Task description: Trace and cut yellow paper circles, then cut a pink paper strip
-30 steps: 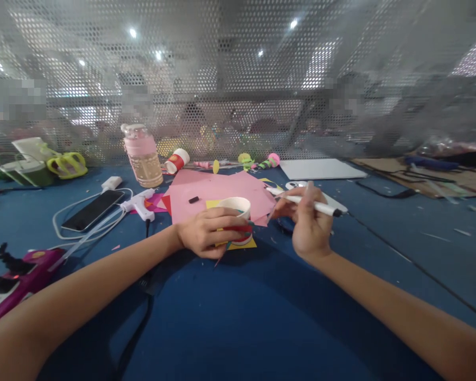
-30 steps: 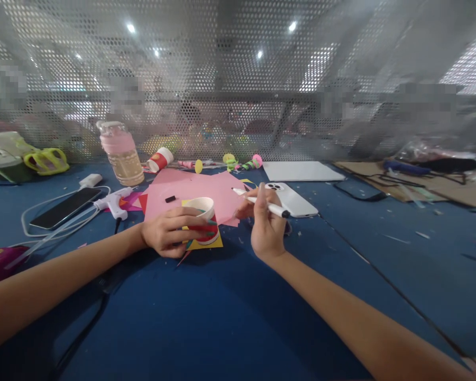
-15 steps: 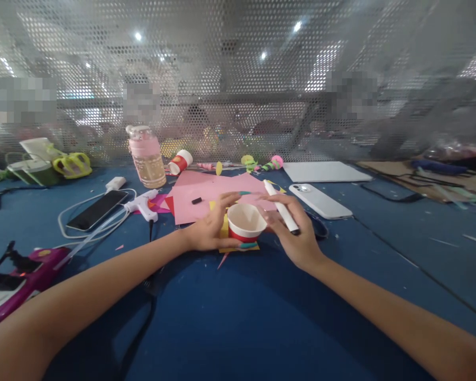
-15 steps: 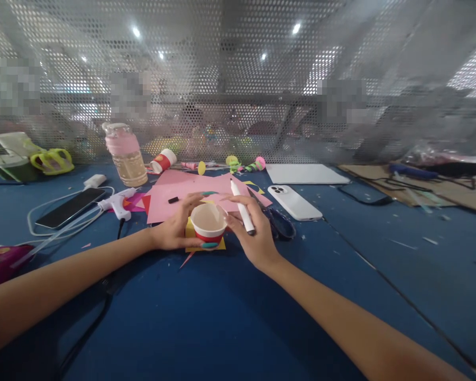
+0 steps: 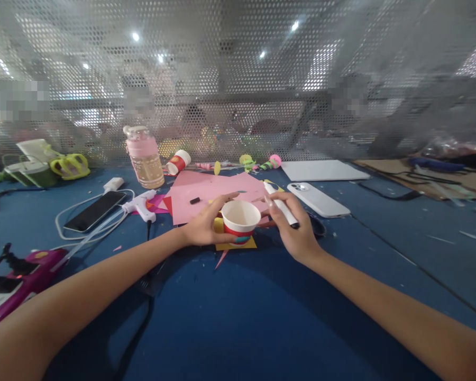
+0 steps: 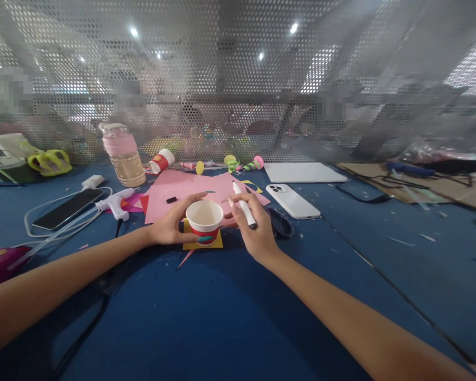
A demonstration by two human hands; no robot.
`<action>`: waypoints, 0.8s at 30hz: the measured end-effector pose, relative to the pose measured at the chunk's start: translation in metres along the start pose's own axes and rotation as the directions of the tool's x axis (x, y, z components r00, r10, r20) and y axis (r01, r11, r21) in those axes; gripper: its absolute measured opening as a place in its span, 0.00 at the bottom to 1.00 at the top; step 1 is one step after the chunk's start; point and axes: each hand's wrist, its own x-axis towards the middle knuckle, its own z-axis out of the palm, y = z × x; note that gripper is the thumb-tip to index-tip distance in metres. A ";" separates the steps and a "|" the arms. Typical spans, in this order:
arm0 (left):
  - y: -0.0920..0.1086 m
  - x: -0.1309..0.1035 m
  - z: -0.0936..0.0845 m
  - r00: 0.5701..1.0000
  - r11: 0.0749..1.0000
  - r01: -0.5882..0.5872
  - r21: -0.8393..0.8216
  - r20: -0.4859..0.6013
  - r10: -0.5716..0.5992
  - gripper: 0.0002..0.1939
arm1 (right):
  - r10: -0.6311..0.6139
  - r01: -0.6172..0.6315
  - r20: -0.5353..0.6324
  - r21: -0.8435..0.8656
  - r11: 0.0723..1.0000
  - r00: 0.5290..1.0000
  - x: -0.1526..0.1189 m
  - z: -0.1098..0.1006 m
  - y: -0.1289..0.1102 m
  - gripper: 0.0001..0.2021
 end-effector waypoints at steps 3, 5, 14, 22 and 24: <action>0.001 0.001 -0.001 1.000 1.000 0.003 0.003 0.030 -0.003 0.44 | 0.009 -0.009 -0.003 -0.013 1.000 1.000 -0.001 -0.002 0.001 0.09; 0.000 0.002 -0.001 0.999 1.000 -0.008 -0.015 0.033 0.009 0.42 | 0.016 -0.016 -0.004 -0.008 1.000 1.000 -0.002 -0.002 0.002 0.10; 0.002 0.004 0.000 1.000 0.992 -0.007 -0.123 0.012 0.008 0.37 | -0.011 0.012 -0.032 0.038 0.999 0.999 -0.002 -0.002 0.007 0.10; 0.003 0.003 0.000 1.000 0.992 0.002 -0.123 -0.016 -0.004 0.36 | -0.085 0.143 -0.339 0.151 0.978 0.937 0.004 -0.005 -0.006 0.06; 0.002 0.003 0.000 1.000 0.993 0.009 -0.119 -0.012 -0.011 0.37 | -0.097 0.165 -0.356 0.164 0.973 0.930 0.007 -0.006 -0.009 0.04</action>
